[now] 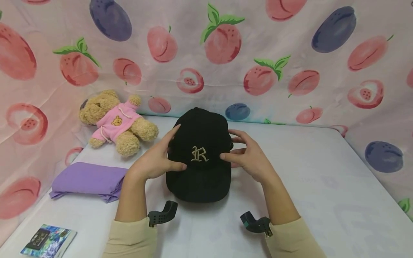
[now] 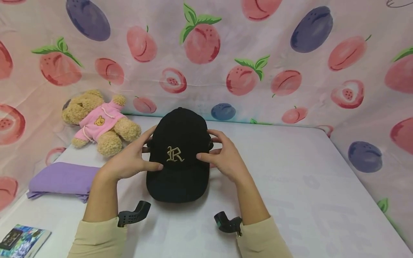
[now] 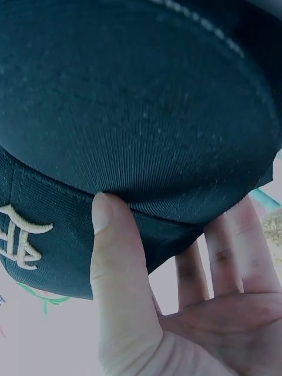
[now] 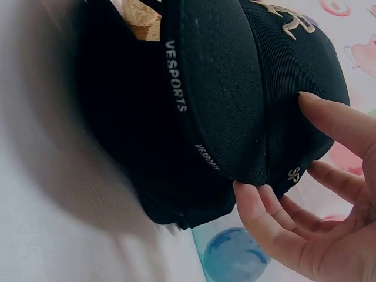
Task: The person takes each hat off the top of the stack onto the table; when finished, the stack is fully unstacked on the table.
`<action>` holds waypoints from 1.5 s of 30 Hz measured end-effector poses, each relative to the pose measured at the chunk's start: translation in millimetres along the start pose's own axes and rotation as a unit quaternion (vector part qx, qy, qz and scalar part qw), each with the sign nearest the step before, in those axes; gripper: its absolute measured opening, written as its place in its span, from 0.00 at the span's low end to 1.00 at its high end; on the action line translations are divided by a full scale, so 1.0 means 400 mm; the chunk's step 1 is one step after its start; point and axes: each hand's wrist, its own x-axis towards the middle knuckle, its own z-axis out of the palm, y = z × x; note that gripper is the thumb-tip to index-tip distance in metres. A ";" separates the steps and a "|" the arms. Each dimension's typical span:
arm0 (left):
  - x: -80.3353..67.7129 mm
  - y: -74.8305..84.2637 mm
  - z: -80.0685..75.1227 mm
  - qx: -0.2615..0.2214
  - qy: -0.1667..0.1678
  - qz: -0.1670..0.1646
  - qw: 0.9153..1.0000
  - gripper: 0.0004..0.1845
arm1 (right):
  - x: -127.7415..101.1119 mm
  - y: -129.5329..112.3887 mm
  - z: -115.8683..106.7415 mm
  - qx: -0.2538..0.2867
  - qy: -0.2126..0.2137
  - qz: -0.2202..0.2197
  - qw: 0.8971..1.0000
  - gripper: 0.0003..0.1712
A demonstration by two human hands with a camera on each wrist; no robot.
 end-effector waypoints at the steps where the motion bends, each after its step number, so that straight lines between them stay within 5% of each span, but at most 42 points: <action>1: 0.001 0.002 0.001 0.000 0.003 0.000 1.000 0.63 | -0.001 -0.001 -0.002 -0.002 0.002 0.000 1.000 0.48; 9: 0.009 0.018 0.011 0.006 0.027 -0.014 1.000 0.60 | -0.009 -0.009 -0.019 -0.002 0.015 -0.004 1.000 0.48; 45: 0.025 0.080 0.054 -0.036 0.070 0.024 0.997 0.54 | -0.042 -0.043 -0.078 -0.024 0.065 -0.024 0.997 0.44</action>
